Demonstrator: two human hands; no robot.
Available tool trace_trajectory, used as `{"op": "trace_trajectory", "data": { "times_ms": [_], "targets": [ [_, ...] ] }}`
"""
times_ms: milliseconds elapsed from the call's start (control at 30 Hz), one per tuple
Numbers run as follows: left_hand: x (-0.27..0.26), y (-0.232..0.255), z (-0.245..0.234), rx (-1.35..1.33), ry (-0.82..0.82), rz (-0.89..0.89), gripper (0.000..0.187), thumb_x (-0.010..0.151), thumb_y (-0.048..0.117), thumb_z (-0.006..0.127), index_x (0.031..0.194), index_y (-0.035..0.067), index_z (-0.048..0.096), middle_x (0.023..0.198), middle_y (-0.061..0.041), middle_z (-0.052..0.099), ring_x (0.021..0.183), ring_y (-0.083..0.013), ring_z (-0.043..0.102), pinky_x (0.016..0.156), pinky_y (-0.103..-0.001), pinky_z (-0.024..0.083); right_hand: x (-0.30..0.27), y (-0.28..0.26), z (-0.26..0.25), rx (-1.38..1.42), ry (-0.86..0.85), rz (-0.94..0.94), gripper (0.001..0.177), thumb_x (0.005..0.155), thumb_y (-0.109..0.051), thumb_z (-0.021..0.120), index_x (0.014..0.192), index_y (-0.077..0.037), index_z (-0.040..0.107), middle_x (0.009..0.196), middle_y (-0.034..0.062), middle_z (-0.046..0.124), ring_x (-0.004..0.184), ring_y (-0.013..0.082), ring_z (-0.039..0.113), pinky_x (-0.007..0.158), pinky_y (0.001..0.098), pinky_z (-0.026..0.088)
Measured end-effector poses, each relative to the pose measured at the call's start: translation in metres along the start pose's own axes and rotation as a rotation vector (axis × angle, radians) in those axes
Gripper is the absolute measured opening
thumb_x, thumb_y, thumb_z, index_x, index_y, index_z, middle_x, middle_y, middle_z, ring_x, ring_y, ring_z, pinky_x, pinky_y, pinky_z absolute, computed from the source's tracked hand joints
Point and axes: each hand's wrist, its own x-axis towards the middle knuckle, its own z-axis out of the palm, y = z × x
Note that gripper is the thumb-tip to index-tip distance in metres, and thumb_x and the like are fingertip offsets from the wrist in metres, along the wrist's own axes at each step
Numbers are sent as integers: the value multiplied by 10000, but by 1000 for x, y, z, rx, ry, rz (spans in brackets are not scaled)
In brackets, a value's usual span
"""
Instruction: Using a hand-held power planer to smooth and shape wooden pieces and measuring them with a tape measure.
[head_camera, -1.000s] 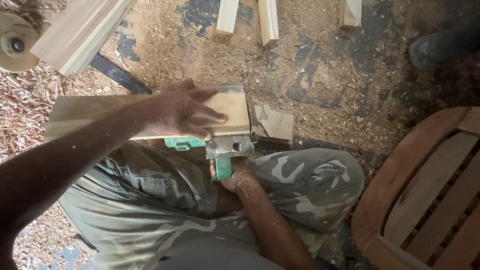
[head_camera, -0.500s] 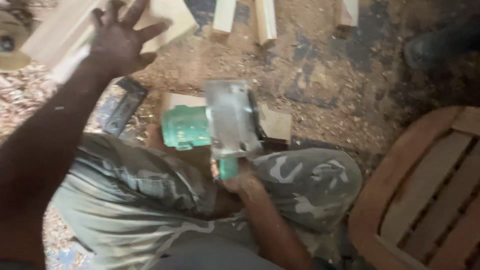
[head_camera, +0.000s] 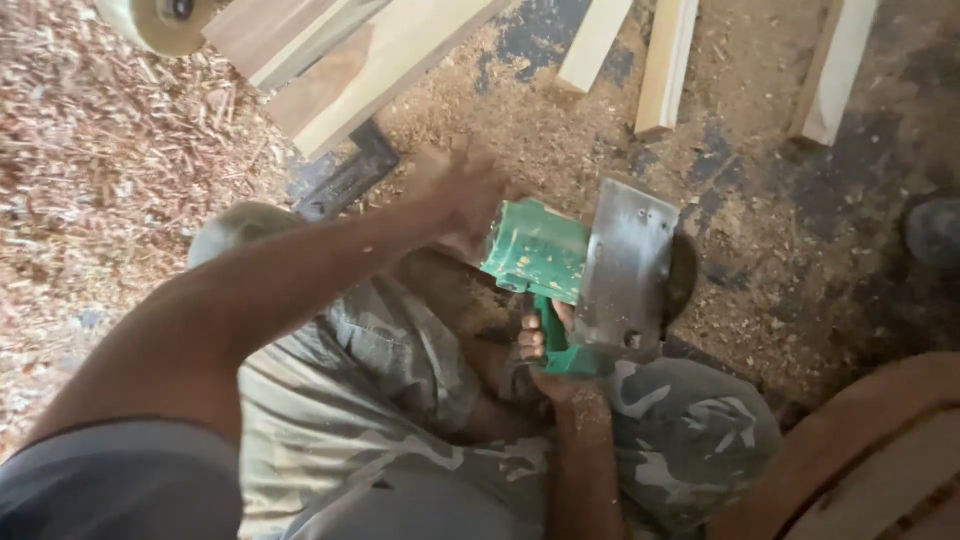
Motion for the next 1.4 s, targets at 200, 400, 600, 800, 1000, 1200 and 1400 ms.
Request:
{"op": "trace_trajectory", "data": {
  "times_ms": [200,400,600,800,1000,1200,1400],
  "targets": [
    [6,-102,-21,304,370,-298,989,941,355,745,1652,156,87,1632,-262,280,1439,-509,291,1058,-819,218,-7,28,31,58,-25,-4,507,1131,-413,413,1333,39,524,1070,144,616,890,242,602,786,360,543],
    [-40,-109,-60,-241,260,-890,1228,787,568,808,1622,166,2,1638,-211,238,1531,-396,235,1180,-715,248,4,22,-48,181,-256,134,558,1089,-452,473,1364,32,498,1267,163,587,1077,271,584,935,387,518],
    [22,-192,54,-136,509,-702,883,952,358,697,1648,188,180,1407,-248,556,1182,-419,600,916,-584,551,5,35,-3,60,-332,0,522,1055,-403,488,1429,-39,488,1307,205,553,1092,306,585,923,407,511],
    [-14,-136,-35,-336,425,-542,754,983,410,678,1669,293,388,1471,-136,633,1284,-400,665,1092,-564,559,-1,39,27,71,-218,69,571,1138,-403,450,1473,59,451,1294,192,567,1104,306,595,958,402,509],
    [38,-144,-37,29,259,-271,1046,670,597,879,1554,443,342,1656,-115,196,1506,-436,136,1193,-667,146,7,17,-92,233,-272,203,532,1185,-442,504,1454,17,475,1338,172,588,1149,297,590,1020,409,503],
    [53,-130,-48,-49,227,-362,908,737,507,862,1528,478,417,1661,-152,241,1498,-446,162,1128,-734,231,-9,61,-10,99,-307,-89,968,759,-405,832,1497,27,379,1403,201,494,1185,288,565,1027,382,496],
    [-3,-94,-101,-808,182,-81,699,815,426,771,1459,295,534,1420,-63,650,1257,-246,627,1150,-456,392,14,62,-66,6,-412,-97,946,734,-451,819,1422,59,418,1342,199,531,1171,306,584,989,400,520]
  ]
}}
